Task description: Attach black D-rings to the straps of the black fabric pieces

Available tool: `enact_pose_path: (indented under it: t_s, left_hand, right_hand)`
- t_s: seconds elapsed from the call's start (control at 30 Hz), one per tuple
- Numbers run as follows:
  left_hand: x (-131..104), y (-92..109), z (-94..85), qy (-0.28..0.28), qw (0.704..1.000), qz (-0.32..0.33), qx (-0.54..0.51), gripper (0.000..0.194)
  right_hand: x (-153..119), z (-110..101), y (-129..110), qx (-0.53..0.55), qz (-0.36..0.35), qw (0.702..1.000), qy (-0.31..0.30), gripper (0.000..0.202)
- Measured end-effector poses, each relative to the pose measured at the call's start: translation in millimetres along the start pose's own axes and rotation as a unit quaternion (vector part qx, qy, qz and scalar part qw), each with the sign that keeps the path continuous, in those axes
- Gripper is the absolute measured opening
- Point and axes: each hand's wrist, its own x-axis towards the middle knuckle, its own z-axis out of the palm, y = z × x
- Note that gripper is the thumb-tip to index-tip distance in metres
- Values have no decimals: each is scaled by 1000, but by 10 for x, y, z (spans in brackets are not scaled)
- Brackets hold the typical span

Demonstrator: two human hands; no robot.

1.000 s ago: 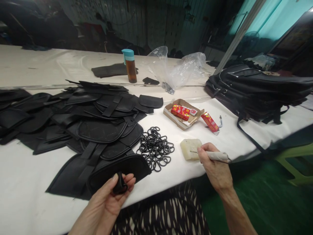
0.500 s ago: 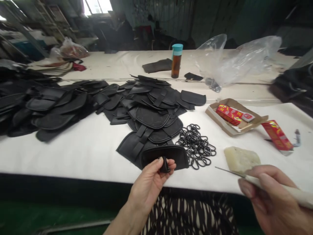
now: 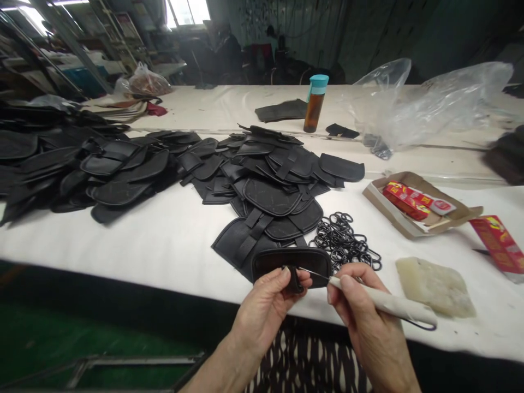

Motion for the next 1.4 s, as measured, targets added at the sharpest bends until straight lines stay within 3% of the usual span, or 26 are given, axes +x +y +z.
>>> enact_pose_path:
  t_s: [0.53, 0.8, 0.97, 1.1, 1.4]
  left_hand:
    - [18, -5, -21, -37, 999, 4, 11, 16]
    - [19, -12, -10, -39, 999, 4, -4, 18]
    - [7, -62, 13, -2, 999, 33, -4, 14]
    - [5, -79, 39, 20, 999, 49, 1, 16]
    - [12, -66, 63, 42, 998, 51, -14, 15]
  right_hand:
    - [46, 99, 52, 14, -4, 999, -28, 27]
    - [42, 102, 85, -37, -7, 998, -47, 26]
    - [64, -9, 19, -177, -94, 976, -88, 17]
    - [36, -72, -50, -225, -183, 950, -119, 13]
    - [-157, -169, -187, -174, -182, 968, -7, 11]
